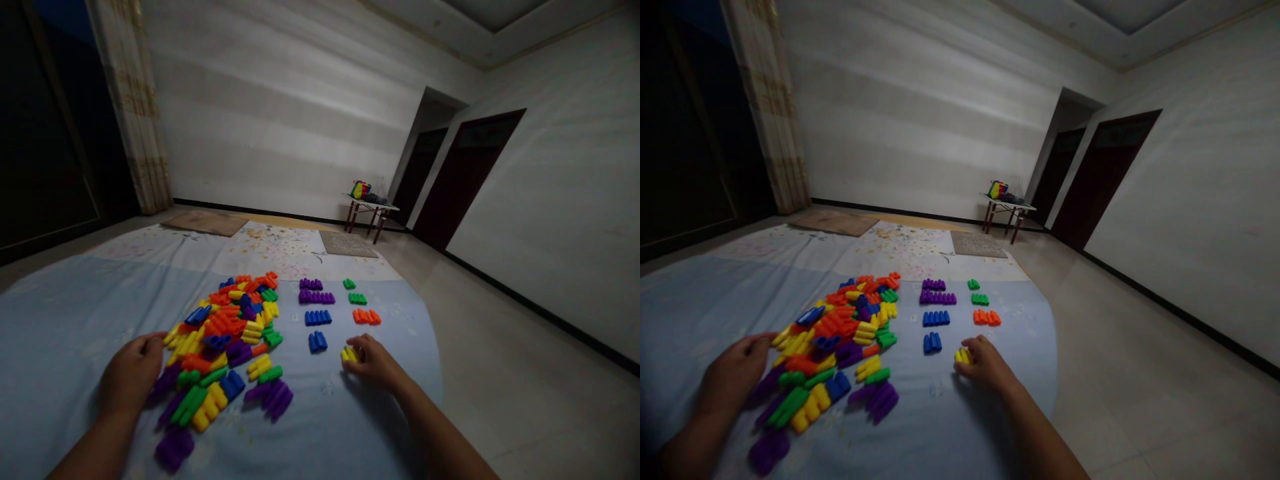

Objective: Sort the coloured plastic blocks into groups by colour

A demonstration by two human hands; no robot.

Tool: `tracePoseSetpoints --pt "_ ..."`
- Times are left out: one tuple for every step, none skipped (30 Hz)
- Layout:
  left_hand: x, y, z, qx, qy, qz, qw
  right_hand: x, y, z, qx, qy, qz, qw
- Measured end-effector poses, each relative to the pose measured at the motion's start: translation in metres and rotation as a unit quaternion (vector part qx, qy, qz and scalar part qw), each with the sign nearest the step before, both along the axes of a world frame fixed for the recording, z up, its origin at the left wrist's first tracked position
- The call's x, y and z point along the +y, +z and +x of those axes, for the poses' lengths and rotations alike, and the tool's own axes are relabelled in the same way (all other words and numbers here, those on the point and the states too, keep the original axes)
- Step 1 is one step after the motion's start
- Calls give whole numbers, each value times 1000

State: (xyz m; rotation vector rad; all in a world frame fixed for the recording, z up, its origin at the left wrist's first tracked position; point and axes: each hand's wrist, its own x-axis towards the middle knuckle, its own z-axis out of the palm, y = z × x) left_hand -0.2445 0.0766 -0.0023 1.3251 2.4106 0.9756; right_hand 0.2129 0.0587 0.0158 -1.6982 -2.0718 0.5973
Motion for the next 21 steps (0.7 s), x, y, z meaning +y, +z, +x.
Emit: tracePoseSetpoints --pt "0 0 0 1 -1 3 1000 -3 1 -4 -8 6 -4 1000" --pt "0 0 0 4 -1 7 1000 -4 3 -6 -12 11 -9 1000" --pt "0 0 1 8 -1 10 1000 -5 4 -7 -8 17 -14 1000" --pt "0 0 1 10 0 12 1000 -6 6 -6 1 26 -22 999" --pt "0 0 1 12 0 12 1000 -6 7 -6 13 37 -31 999" --pt "0 1 1 13 -1 11 1000 -7 9 -5 24 49 -40 998" --pt "1 1 1 12 -1 10 1000 -8 11 -5 32 59 -48 997" --pt "1 1 1 12 -1 10 1000 -9 12 -7 37 68 -54 996" --pt "0 2 1 12 0 11 1000 -11 13 -9 41 74 -56 995" --pt "0 2 2 14 1 14 1000 -13 14 -13 45 81 -56 994" --pt "0 3 2 16 2 19 1000 -15 14 -19 49 89 -52 993" --pt "-1 3 2 17 2 23 1000 -17 14 -25 54 98 -47 993" --pt "-1 3 3 18 1 27 999 -19 14 -31 58 106 -43 992" --pt "-2 4 3 16 -2 31 999 -20 13 -38 59 113 -39 991" --pt "-3 4 4 13 -4 34 999 -20 12 -43 58 118 -37 991" --pt "-3 5 4 8 -7 36 999 -20 11 -48 56 121 -37 990" --pt "-4 5 4 5 -10 38 999 -20 10 -51 54 121 -38 990" --pt "-4 5 5 2 -13 38 999 -20 9 -54 53 121 -39 991" --pt "-4 5 5 2 -14 37 999 -19 8 -55 54 121 -38 991" --pt "-4 5 5 1 -15 34 999 -19 7 -55 56 121 -37 990" --pt "-3 5 5 0 -15 32 999 -19 7 -54 59 121 -34 990"
